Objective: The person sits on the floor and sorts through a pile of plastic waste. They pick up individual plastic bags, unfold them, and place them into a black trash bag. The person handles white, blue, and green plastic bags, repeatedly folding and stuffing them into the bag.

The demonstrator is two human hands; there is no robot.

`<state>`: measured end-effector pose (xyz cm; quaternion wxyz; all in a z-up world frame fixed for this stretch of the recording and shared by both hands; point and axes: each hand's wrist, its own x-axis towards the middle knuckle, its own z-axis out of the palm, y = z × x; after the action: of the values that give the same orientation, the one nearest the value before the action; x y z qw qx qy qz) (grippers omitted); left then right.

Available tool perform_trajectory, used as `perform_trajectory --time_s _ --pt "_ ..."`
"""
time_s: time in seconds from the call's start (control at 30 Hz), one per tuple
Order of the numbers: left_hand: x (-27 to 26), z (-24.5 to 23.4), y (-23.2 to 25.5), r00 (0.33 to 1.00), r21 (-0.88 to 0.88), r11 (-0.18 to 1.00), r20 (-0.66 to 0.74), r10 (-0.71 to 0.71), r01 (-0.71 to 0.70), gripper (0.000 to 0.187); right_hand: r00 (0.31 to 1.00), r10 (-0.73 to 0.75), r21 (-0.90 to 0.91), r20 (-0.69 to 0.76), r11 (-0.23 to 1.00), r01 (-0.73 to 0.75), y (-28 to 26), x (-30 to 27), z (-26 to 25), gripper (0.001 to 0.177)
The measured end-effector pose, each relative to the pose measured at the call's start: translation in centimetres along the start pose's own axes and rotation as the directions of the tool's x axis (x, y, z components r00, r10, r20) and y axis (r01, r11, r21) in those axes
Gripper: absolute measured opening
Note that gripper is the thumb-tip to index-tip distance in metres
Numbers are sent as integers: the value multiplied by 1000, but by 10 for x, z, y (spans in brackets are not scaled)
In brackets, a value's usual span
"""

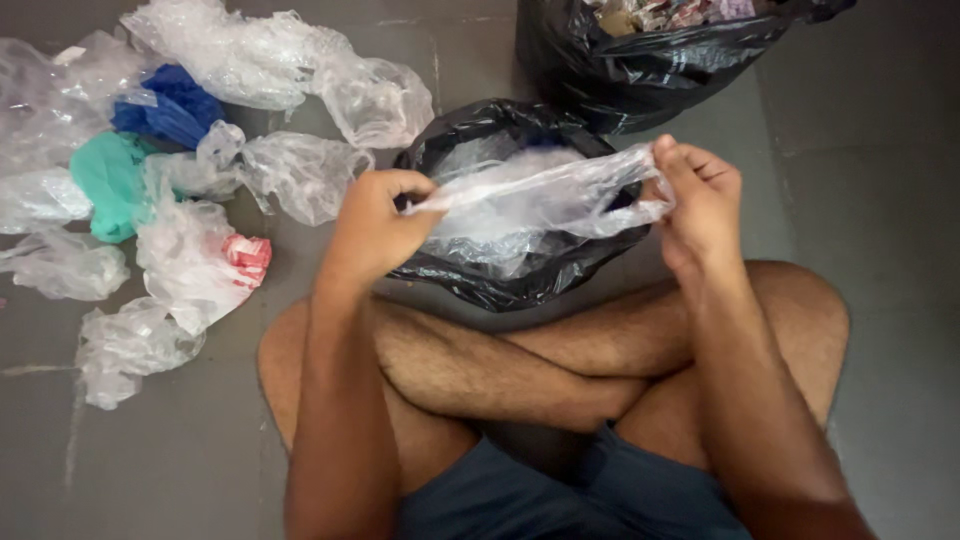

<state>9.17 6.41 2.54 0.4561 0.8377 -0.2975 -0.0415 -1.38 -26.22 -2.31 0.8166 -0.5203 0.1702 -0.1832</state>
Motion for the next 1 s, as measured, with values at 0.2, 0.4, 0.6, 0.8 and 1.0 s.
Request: perform_trajectory --time_s 0.2,0.4,0.6,0.8,1.0 --pt "-9 18 -11 967 -987 -153 12 253 53 19 968 -195 -426 157 871 244 6 0 -6 6" --pt "2 37 23 966 -957 -280 3 -258 -72 30 861 -329 -621 387 597 508 -7 -28 42 15" --pt "6 50 14 908 -583 707 -143 395 -399 14 431 -782 -499 450 180 848 -34 -70 70 23" --pt "-25 102 34 934 -891 -379 119 336 249 71 588 -517 -399 623 437 806 16 -54 63 24" --pt "-38 147 45 838 -735 -414 406 365 537 64 880 -320 71 351 946 316 17 -54 66 25"
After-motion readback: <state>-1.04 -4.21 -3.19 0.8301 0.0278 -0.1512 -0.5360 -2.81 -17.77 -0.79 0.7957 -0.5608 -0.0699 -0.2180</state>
